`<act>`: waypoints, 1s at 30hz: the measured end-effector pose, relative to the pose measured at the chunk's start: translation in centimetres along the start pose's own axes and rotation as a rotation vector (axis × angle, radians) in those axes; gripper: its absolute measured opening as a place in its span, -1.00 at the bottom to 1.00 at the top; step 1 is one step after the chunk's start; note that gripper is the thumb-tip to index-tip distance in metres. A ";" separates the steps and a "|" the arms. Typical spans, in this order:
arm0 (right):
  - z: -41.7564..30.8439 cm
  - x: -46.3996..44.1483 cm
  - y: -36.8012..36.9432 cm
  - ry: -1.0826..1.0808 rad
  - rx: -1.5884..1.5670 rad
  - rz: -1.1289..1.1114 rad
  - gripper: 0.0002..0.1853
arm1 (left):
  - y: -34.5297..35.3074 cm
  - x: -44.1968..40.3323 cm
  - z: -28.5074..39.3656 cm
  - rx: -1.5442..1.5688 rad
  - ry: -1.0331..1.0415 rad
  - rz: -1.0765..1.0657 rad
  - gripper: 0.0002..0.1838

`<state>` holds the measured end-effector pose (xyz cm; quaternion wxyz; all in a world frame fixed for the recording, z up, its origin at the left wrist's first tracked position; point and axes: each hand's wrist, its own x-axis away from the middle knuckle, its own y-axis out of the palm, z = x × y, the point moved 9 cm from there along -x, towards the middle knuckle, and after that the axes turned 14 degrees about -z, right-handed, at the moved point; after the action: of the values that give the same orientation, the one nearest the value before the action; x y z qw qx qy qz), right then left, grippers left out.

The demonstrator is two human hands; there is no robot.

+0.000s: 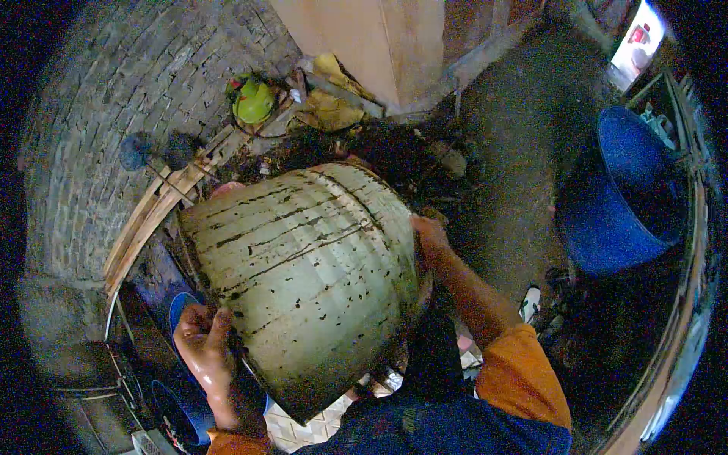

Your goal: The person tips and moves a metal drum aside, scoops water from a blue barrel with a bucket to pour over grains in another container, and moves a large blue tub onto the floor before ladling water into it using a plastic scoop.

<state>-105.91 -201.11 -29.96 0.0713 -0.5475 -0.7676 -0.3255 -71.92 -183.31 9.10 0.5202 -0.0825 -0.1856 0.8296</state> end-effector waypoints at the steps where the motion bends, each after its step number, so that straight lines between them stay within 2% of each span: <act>1: 0.0 -0.6 -0.2 0.006 -0.008 -0.001 -0.64 | 0.9 -0.5 -0.2 0.034 0.001 -0.011 -0.75; 3: -1.9 0.1 2.6 -0.144 0.093 -0.103 -0.65 | 0.4 -0.2 0.1 0.059 -0.003 -0.023 -0.75; 4: -3.2 2.1 4.0 -0.151 0.105 -0.087 -0.65 | -0.8 0.4 0.4 0.097 0.003 -0.024 -0.74; 6: -5.8 7.9 9.5 -0.012 -0.117 -0.056 -0.66 | -4.6 2.4 1.3 0.152 0.011 -0.038 -0.74; 7: -5.8 8.9 9.8 -0.020 -0.106 -0.040 -0.66 | -6.3 3.3 1.7 0.131 0.024 -0.043 -0.75; 9: -2.9 7.5 8.9 0.017 0.111 0.006 -0.67 | -8.1 4.1 2.3 0.071 0.023 -0.037 -0.75; 13: -0.2 2.8 4.7 0.138 0.194 0.105 -0.67 | -2.8 1.1 1.0 -0.049 -0.025 -0.052 -0.77; 15: -0.7 0.8 5.0 0.151 -0.079 0.034 -0.68 | 1.4 -1.4 -0.5 -0.048 -0.036 -0.065 -0.77; 19: 1.6 -7.1 -0.6 0.148 -0.040 -0.041 -0.66 | 8.4 -5.5 -3.1 -0.111 -0.064 -0.088 -0.79; 22: 3.0 -8.9 -2.4 0.247 0.022 0.059 -0.64 | 9.5 -6.7 -4.6 -0.167 -0.084 -0.070 -0.78; 24: 4.0 -11.2 -2.3 0.085 0.213 -0.057 -0.64 | 9.3 -6.9 -4.9 -0.191 -0.069 -0.066 -0.78; 25: 4.6 -11.4 -2.4 0.091 0.211 -0.058 -0.64 | 9.4 -6.9 -5.2 -0.156 -0.081 -0.055 -0.79; 27: 4.7 -10.3 0.7 0.261 -0.258 -0.154 -0.63 | 9.4 -7.1 -5.9 -0.124 -0.099 -0.045 -0.79; 28: 3.8 -10.3 1.6 0.267 -0.261 -0.154 -0.63 | 9.4 -7.3 -6.6 -0.134 -0.120 -0.047 -0.79; 30: 2.5 -10.6 0.4 0.367 0.096 0.021 -0.64 | 9.4 -7.9 -7.5 -0.148 -0.147 -0.049 -0.80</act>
<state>-100.82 -207.99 -36.70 0.2395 -0.4828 -0.7508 -0.3819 -73.76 -192.37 -1.96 0.5178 -0.0548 -0.2861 0.8044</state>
